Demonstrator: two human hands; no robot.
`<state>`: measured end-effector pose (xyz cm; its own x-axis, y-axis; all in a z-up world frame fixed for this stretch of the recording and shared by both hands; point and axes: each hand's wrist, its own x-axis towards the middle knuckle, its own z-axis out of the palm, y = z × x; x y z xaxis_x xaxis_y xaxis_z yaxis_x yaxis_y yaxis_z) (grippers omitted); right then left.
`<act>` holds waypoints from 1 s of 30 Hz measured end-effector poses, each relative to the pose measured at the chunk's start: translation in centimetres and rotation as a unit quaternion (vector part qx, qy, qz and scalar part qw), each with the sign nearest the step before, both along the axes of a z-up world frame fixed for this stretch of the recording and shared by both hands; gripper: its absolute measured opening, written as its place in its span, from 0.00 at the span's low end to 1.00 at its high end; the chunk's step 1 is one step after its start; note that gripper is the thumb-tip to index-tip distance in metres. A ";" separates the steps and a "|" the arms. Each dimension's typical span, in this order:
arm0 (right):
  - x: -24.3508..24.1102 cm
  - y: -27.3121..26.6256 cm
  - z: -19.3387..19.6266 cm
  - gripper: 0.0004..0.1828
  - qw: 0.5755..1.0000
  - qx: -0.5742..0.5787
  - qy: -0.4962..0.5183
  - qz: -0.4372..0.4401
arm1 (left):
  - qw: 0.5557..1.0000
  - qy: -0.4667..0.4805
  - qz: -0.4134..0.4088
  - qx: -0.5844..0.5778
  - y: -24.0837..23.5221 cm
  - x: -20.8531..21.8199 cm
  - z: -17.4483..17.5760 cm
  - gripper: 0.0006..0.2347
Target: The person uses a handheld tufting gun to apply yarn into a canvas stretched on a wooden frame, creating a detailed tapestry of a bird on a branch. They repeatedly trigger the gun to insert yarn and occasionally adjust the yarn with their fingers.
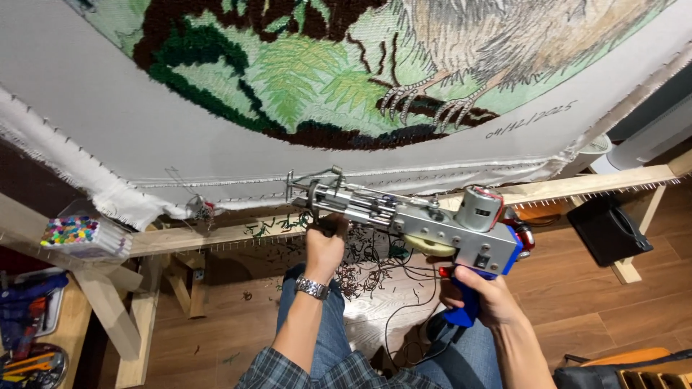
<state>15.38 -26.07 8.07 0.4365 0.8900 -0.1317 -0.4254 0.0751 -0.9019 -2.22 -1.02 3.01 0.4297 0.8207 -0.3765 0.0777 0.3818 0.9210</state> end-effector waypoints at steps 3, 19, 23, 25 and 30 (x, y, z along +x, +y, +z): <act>-0.4 -0.1 0.6 0.20 0.998 0.047 0.048 -0.003 | 0.999 0.015 -0.041 0.012 -0.3 0.1 1.8 0.06; 2.1 -5.6 2.5 0.12 0.967 -0.001 -0.207 -0.152 | 0.918 0.190 -0.322 0.129 -2.8 4.3 7.3 0.09; 2.3 -6.8 2.6 0.12 0.962 -0.015 -0.207 -0.175 | 0.923 0.150 -0.334 0.122 -3.6 5.7 7.4 0.07; 2.1 -7.1 2.8 0.12 0.960 -0.014 -0.212 -0.181 | 0.925 0.114 -0.340 0.124 -4.1 6.3 8.2 0.07; 1.8 -7.6 2.9 0.10 0.962 0.020 -0.168 -0.216 | 0.955 0.024 -0.274 0.109 -4.8 8.6 8.9 0.17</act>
